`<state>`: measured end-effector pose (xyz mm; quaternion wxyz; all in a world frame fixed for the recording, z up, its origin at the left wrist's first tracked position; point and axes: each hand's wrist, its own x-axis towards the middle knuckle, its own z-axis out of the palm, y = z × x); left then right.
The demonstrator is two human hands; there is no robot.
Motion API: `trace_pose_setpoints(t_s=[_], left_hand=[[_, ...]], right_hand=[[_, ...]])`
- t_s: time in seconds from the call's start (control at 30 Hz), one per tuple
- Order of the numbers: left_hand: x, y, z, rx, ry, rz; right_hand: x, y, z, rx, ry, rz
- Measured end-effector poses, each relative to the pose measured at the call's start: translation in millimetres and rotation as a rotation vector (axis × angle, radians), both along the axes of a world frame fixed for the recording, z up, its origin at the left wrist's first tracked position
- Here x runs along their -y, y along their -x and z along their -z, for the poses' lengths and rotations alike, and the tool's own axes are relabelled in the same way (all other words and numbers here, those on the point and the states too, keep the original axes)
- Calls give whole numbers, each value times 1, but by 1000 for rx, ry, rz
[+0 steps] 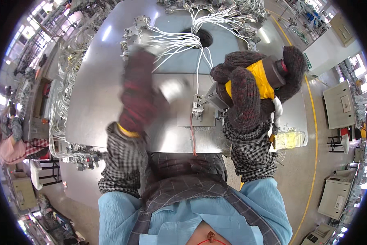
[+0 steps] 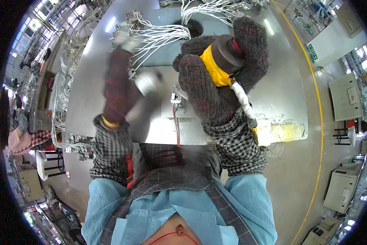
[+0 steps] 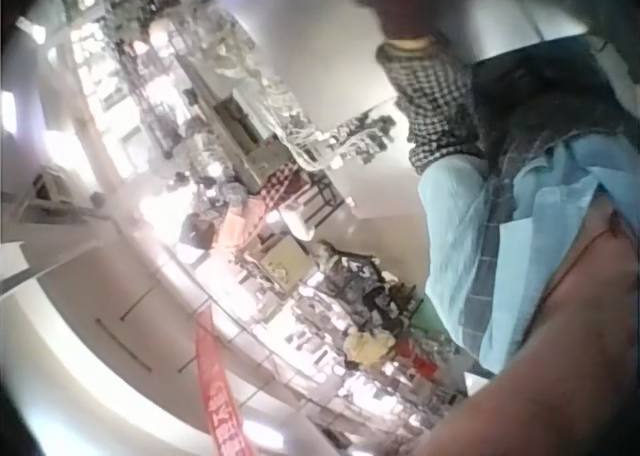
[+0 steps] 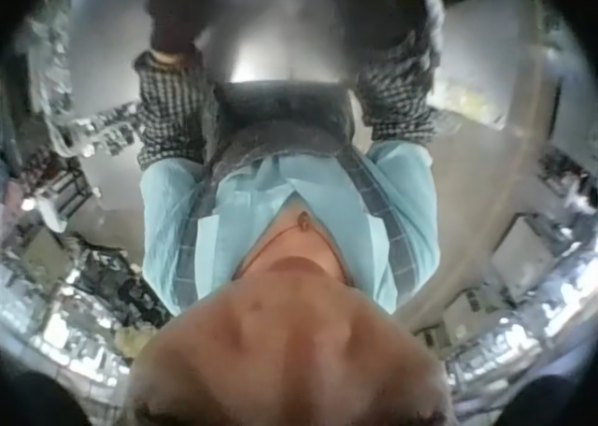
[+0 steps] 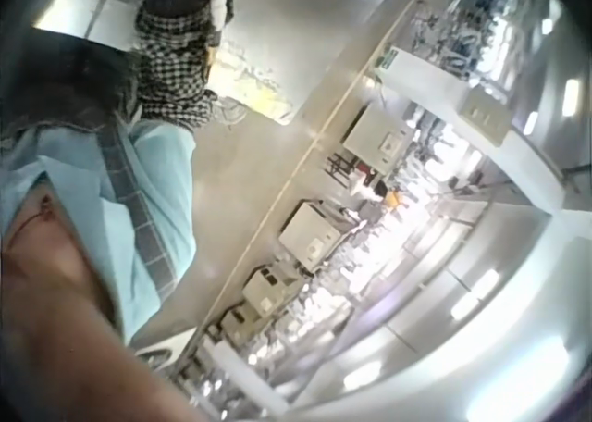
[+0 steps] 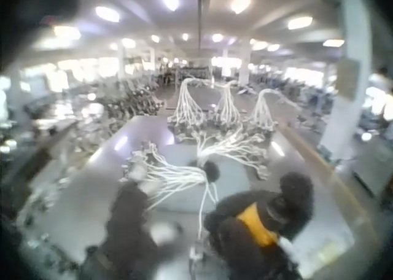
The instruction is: Assemble electrical components onto a wiring harness fixture using an electric screwdriver.
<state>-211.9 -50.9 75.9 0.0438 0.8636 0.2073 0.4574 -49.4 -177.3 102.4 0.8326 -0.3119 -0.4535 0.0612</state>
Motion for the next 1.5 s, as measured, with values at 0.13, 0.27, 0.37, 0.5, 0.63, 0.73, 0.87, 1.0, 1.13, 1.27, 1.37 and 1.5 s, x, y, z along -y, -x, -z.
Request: trace_pose_setpoints(t_s=[0.13, 0.27, 0.37, 0.5, 0.63, 0.73, 0.87, 1.0, 1.13, 1.27, 1.37, 1.5], left_hand=[[-44, 23, 9, 27, 228, -211], [-12, 29, 37, 65, 467, 18], [17, 26, 40, -195, 198, -60], [20, 22, 25, -303, 301, -55], [3, 20, 14, -77, 647, 134], [-3, 19, 9, -56, 959, 206], [2, 15, 10, 158, 1112, 526], [13, 8, 24, 766, 1815, 946], [12, 8, 32, 542, 1783, 917], [20, 16, 32, 40, 999, 508], [29, 15, 36, 316, 1154, 577], [31, 14, 42, 939, 1478, 1169]], right_hand=[[4, -1, -1, 30, 46, -36], [4, -2, -2, 19, 64, -52], [4, -3, -1, 14, 82, -58], [4, -3, -2, -26, 80, -70], [5, -1, -3, -39, 73, -61], [7, -2, -2, 66, 117, -14], [7, -6, -1, 195, 111, 43], [4, -8, -1, 125, 82, 24], [4, -9, 0, 143, 92, 20], [6, -11, 3, 86, 115, -25], [6, -14, 4, 183, 102, 31], [2, -23, 3, 273, 81, 91]])
